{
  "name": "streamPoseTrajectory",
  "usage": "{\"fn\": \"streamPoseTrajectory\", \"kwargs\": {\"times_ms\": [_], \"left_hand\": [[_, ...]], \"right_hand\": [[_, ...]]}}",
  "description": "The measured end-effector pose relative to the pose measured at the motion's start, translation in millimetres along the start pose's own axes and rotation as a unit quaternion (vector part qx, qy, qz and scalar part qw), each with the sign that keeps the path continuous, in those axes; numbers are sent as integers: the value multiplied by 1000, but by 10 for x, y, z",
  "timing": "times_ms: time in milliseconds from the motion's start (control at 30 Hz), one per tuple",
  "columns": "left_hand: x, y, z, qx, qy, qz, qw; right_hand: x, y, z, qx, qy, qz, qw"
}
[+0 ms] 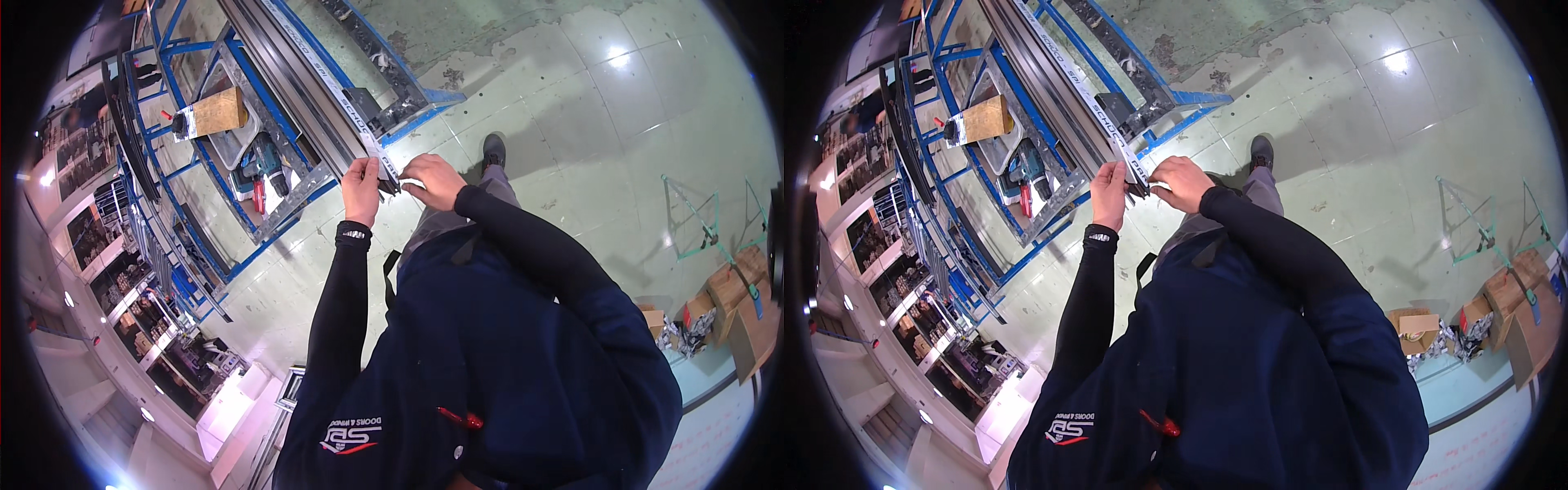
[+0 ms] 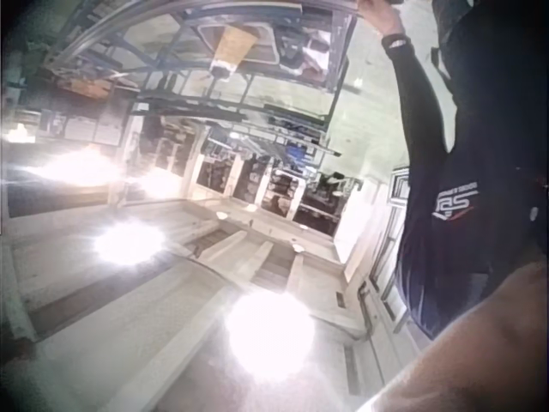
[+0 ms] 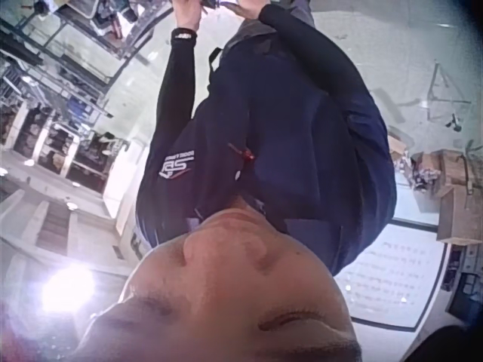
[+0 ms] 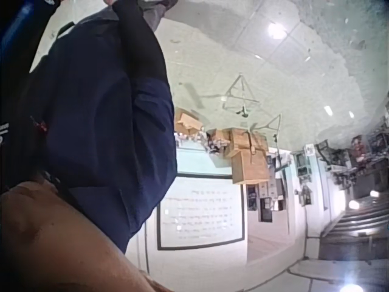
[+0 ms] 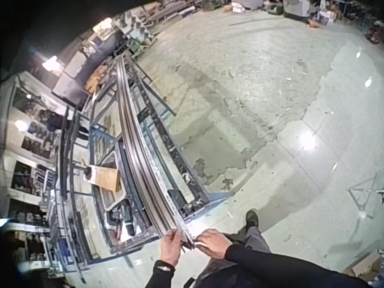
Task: The person carries long aluminum profiles through a workshop and places them on a blue metal rack. They then apply small black rubber gaskets to the ends of the profiles and use a red-handled tool to press them into place. A coworker assists by applying tape to the profiles.
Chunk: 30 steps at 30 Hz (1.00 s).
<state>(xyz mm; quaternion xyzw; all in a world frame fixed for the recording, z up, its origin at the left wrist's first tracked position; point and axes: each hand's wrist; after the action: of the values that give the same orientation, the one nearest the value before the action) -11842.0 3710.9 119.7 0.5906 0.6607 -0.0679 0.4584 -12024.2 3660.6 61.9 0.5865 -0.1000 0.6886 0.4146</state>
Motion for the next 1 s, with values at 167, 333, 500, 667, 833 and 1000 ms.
{"fn": "streamPoseTrajectory", "kwargs": {"times_ms": [167, 333, 500, 667, 833, 1000], "left_hand": [[-356, 27, -6, 9, -54, 228, 972], [-632, -80, 12, 8, -47, 372, 927], [-628, -151, 95, 23, -33, 451, 891], [-754, -238, 151, 19, -50, 509, 859], [-812, -265, 212, 36, -58, 530, 845], [-704, -286, 280, 14, -66, 560, 826]], "right_hand": [[-34, -43, 55, 46, -34, -17, 998], [-178, -127, 93, -50, -143, -68, 986], [-121, -121, -8, -25, -86, 155, 984], [-77, -162, 44, -16, -118, 63, 991], [12, -203, 17, -83, -139, 117, 980], [3, -117, 43, -11, -90, 52, 995]]}}
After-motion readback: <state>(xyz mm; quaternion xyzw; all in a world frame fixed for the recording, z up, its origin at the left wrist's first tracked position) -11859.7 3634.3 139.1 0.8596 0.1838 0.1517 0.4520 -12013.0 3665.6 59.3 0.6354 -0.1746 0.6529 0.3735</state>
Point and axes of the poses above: each hand's wrist, its own z-axis towards the middle knuckle, its own y-axis out of the back of the hand, x = y × z, and after that the axes turned 8 degrees about y, right-handed
